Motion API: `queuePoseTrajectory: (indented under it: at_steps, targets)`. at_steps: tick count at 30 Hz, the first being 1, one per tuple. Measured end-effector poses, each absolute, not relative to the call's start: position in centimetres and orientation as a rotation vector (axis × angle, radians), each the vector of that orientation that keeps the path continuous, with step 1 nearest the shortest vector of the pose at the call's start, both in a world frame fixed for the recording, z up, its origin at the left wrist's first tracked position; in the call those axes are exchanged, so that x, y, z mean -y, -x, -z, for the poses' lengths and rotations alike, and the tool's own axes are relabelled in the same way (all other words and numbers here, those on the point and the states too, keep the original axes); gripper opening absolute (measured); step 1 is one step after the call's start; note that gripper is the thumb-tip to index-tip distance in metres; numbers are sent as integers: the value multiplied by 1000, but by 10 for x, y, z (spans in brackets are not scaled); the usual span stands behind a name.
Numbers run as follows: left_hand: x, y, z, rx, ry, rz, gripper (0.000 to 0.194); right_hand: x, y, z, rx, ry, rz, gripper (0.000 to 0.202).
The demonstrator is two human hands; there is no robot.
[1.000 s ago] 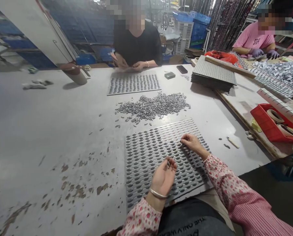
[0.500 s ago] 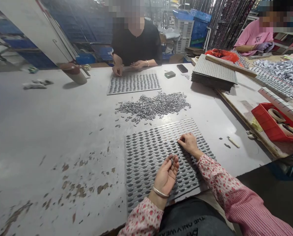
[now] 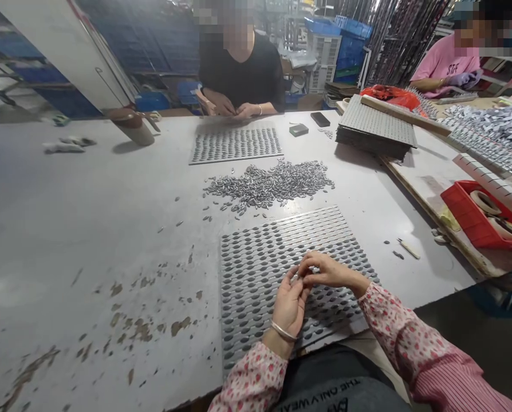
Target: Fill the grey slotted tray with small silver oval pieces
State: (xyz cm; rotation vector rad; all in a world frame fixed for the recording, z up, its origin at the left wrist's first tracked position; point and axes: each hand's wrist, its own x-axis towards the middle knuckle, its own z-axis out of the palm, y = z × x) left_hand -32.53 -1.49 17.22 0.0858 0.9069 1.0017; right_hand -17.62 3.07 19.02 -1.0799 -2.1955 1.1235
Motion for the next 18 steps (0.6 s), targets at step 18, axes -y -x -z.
queuePoseTrajectory:
  at_steps: [18]
  targets:
    - [6, 345, -173, -953, -284, -1009, 21, -79, 146, -158, 2211, 1798, -440, 9]
